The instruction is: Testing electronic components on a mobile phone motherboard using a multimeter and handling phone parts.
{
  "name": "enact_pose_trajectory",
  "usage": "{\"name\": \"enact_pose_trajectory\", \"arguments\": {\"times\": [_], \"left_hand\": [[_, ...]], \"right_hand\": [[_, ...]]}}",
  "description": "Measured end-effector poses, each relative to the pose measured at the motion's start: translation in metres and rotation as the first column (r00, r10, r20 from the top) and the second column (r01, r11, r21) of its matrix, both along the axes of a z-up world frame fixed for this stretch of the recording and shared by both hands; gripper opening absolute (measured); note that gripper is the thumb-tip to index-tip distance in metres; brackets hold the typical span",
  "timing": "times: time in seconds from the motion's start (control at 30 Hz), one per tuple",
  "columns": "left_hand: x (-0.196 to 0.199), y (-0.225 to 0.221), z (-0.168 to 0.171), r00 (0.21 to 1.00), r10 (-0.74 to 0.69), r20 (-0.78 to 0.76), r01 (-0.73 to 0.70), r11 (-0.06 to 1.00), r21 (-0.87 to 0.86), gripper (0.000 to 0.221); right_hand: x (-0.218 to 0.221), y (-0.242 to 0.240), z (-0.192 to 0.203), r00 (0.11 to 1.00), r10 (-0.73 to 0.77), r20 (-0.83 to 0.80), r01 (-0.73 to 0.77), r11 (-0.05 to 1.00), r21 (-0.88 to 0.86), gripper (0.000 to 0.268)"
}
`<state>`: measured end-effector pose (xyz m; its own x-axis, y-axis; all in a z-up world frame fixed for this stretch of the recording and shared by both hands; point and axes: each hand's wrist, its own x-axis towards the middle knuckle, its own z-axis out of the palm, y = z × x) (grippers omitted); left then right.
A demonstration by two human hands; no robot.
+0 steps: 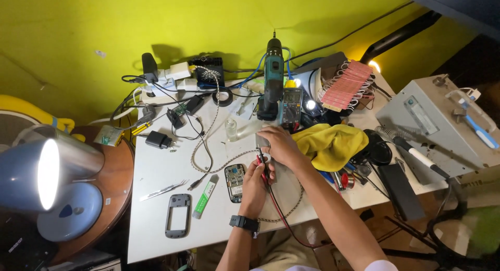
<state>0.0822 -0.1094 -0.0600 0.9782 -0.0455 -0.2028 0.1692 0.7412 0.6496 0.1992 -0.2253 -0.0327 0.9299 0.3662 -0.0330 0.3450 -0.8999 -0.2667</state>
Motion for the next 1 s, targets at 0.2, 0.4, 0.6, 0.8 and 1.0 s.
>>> {"name": "enact_pose_trajectory", "arguments": {"times": [0.2,0.4,0.6,0.8,1.0], "left_hand": [[-0.001,0.001,0.003,1.0,-0.008,-0.008,0.008,1.0,-0.017,0.021],[0.003,-0.001,-0.011,0.999,0.017,0.035,-0.016,0.999,-0.028,0.02],[0.003,-0.002,-0.024,0.995,0.028,0.098,-0.033,0.999,0.043,0.021],[-0.023,0.03,0.037,0.985,0.065,0.162,-0.105,0.96,0.258,0.035],[-0.033,0.076,0.044,0.988,0.038,0.153,-0.099,0.904,0.415,0.041]], "right_hand": [[0.016,0.0,-0.001,0.998,-0.003,-0.057,0.008,0.996,0.088,0.064],[-0.014,0.002,0.022,0.997,-0.049,0.068,0.021,0.934,0.356,0.033],[-0.057,0.005,0.017,0.91,-0.383,-0.16,0.296,0.33,0.896,0.051],[-0.055,0.023,-0.037,0.81,-0.132,-0.571,0.56,-0.112,0.821,0.028],[-0.102,0.059,0.016,0.781,0.315,-0.539,0.617,-0.256,0.745,0.038]]}}
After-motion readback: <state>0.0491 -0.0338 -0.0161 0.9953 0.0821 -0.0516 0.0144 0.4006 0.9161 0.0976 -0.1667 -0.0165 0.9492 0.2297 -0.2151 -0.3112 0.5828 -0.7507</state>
